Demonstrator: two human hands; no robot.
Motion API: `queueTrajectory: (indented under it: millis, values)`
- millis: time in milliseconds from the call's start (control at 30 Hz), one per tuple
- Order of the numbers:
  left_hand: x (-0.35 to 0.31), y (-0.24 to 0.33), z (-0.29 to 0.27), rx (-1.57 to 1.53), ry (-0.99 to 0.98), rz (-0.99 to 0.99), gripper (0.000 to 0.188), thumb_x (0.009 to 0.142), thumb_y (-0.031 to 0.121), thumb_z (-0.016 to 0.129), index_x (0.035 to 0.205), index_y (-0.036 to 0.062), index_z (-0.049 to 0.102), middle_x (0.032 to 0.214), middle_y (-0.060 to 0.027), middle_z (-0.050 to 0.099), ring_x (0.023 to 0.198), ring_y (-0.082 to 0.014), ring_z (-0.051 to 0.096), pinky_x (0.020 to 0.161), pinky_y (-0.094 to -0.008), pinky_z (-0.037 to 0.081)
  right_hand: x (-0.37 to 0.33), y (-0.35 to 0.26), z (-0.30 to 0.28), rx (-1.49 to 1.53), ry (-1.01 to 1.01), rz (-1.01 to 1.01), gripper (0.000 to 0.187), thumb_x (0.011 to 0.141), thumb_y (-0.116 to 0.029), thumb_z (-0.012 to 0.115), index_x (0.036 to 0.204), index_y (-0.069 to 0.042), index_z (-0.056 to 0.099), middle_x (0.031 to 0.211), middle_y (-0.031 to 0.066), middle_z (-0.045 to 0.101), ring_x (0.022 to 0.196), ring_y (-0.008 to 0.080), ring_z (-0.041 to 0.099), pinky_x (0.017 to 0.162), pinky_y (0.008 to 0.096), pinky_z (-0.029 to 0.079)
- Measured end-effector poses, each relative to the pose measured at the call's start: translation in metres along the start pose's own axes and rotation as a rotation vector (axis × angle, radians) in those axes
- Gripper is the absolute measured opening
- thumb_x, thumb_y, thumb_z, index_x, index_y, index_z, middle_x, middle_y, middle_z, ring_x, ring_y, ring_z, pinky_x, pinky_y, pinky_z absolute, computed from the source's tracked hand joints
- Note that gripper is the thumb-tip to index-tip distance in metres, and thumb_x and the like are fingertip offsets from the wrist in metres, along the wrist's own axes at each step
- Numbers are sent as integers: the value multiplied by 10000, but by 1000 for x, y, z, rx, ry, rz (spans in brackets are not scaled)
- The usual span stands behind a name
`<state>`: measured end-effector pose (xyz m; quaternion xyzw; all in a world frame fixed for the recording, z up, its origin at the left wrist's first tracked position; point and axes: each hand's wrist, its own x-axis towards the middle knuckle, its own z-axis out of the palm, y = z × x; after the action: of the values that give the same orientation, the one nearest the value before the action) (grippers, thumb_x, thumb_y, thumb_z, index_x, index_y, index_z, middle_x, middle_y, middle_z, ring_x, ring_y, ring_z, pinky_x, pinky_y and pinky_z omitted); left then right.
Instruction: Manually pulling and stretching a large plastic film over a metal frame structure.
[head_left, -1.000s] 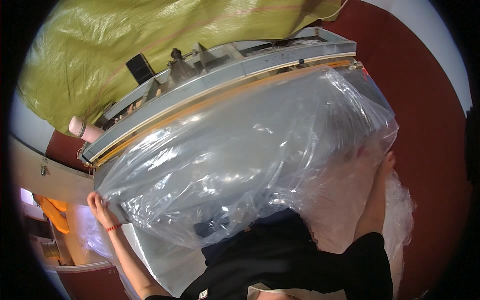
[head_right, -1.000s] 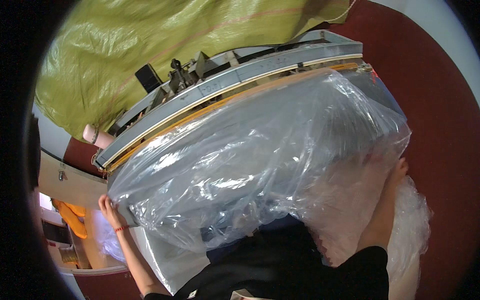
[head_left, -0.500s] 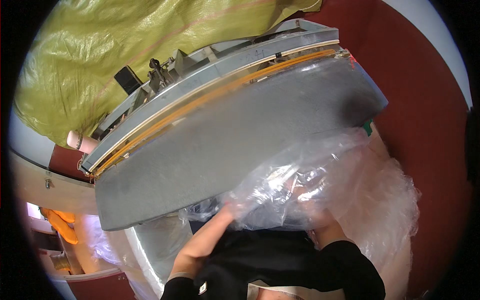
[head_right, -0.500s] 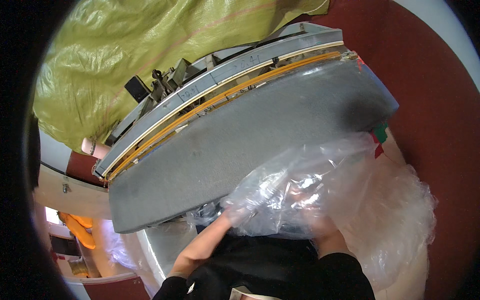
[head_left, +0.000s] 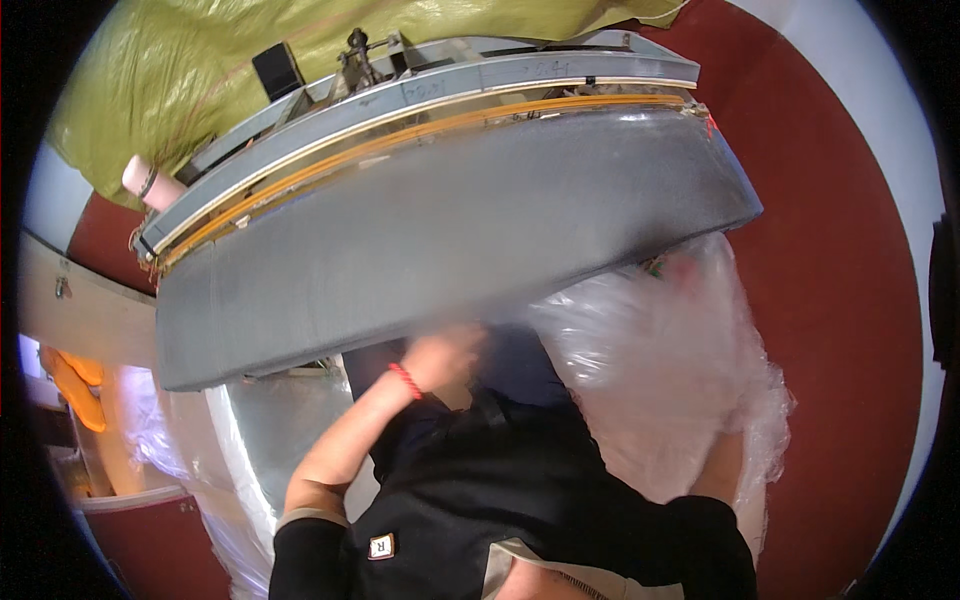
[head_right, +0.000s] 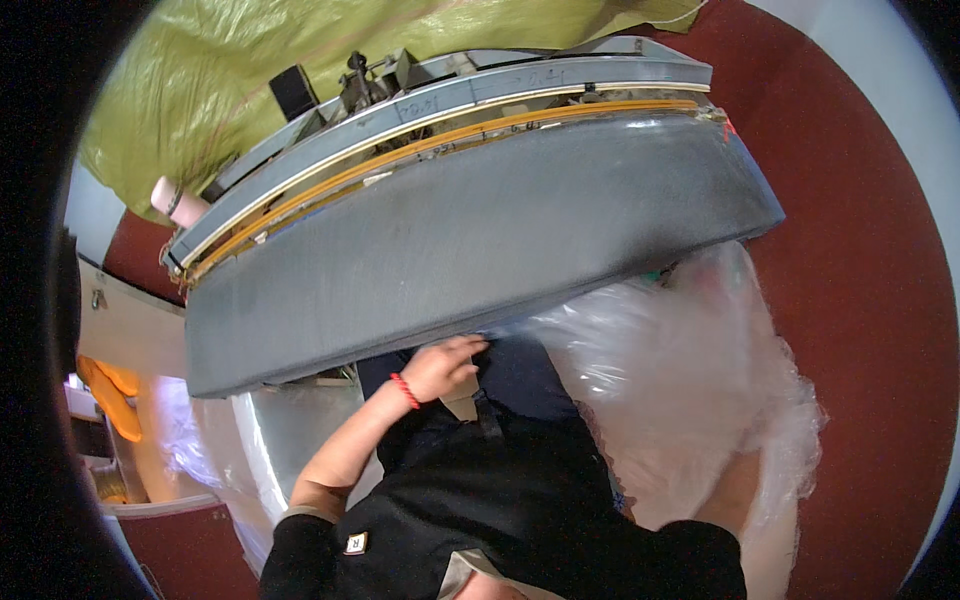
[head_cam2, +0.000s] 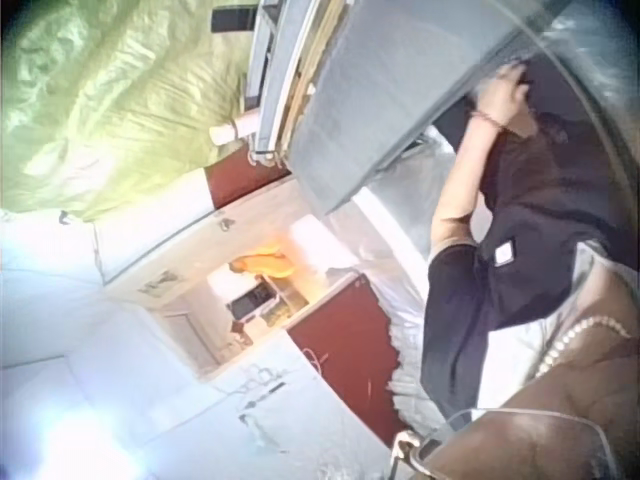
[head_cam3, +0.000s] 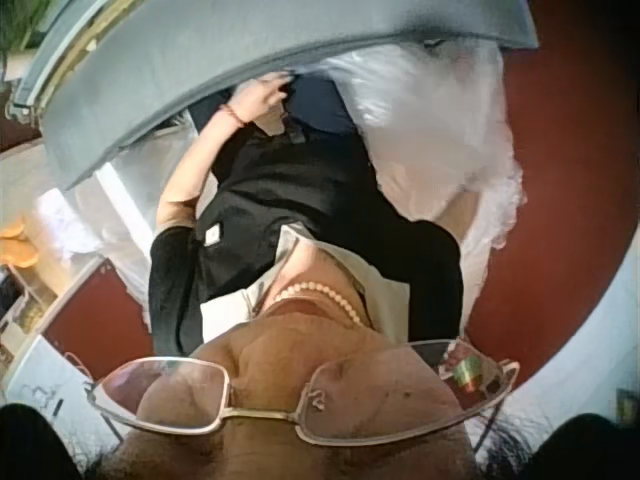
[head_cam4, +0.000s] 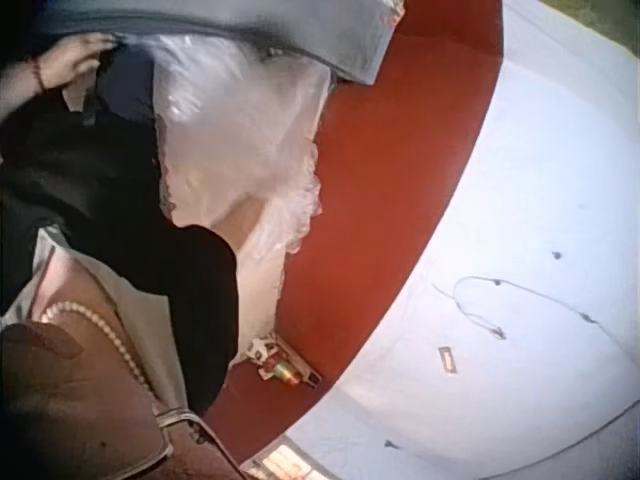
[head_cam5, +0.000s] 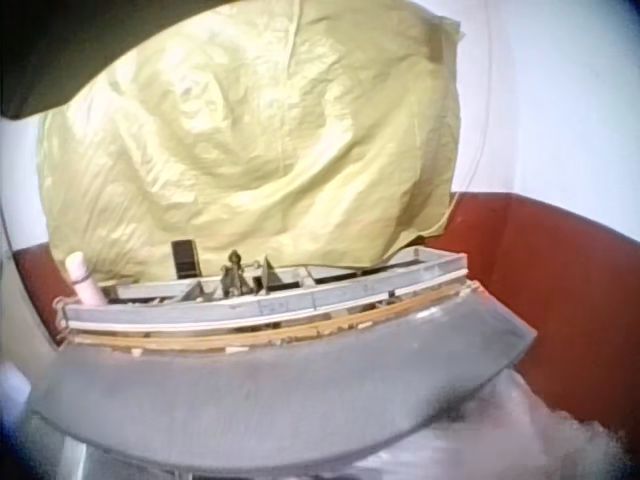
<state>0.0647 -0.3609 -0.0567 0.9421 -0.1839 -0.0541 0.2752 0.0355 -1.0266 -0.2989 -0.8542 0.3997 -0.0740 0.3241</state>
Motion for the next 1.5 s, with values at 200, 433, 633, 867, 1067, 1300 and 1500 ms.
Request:
queueTrajectory:
  millis: [200,433,633,867,1067,1300,1500]
  values:
    - [-112,-84,14,-53,192,-290,281,752,99,547,1024,27,546,1081,-128,539,981,-293,521,816,-345,431,152,105,-542,-134,26,53,310,794,-281,534,1007,-56,543,852,93,561,745,257,542,596,370,388]
    - [-162,-99,-1,-89,378,-511,276,739,76,556,1011,25,560,1007,-141,565,931,-301,539,794,-343,436,229,8,-549,-191,-15,179,295,782,-289,554,984,-74,555,805,82,568,695,257,552,537,377,393]
    - [-232,-113,14,-87,410,-695,273,770,144,528,1037,102,564,1043,-112,563,944,-282,540,791,-364,438,273,-61,-251,-313,-205,45,282,771,-295,571,963,-89,566,764,73,573,653,257,560,487,382,396]
    - [-353,-171,7,172,636,-1150,326,722,157,585,1024,41,548,1012,-156,557,932,-319,517,808,-365,419,100,-262,54,-470,-609,-201,273,761,-257,572,985,-103,557,721,64,568,583,216,566,399,353,373]
    - [-442,-227,-4,453,1015,-1345,373,721,113,574,1074,14,506,1152,-199,473,1078,-334,428,924,-364,353,44,-258,225,-627,-757,-971,339,699,-243,676,938,-22,583,632,54,560,475,158,507,384,301,379]
    - [-481,-141,31,594,894,-1515,80,735,97,542,730,33,590,768,-143,577,738,-327,548,632,-388,443,-143,-334,240,-469,-1082,-1017,234,684,-113,664,867,16,595,672,139,604,596,187,566,581,290,449]
    - [-415,-77,78,-502,1224,-1292,50,761,40,589,772,18,632,722,-6,615,655,-64,537,618,-217,446,-262,-421,159,-615,-786,-1695,139,739,-149,613,752,-12,598,608,84,587,539,173,544,539,314,437]
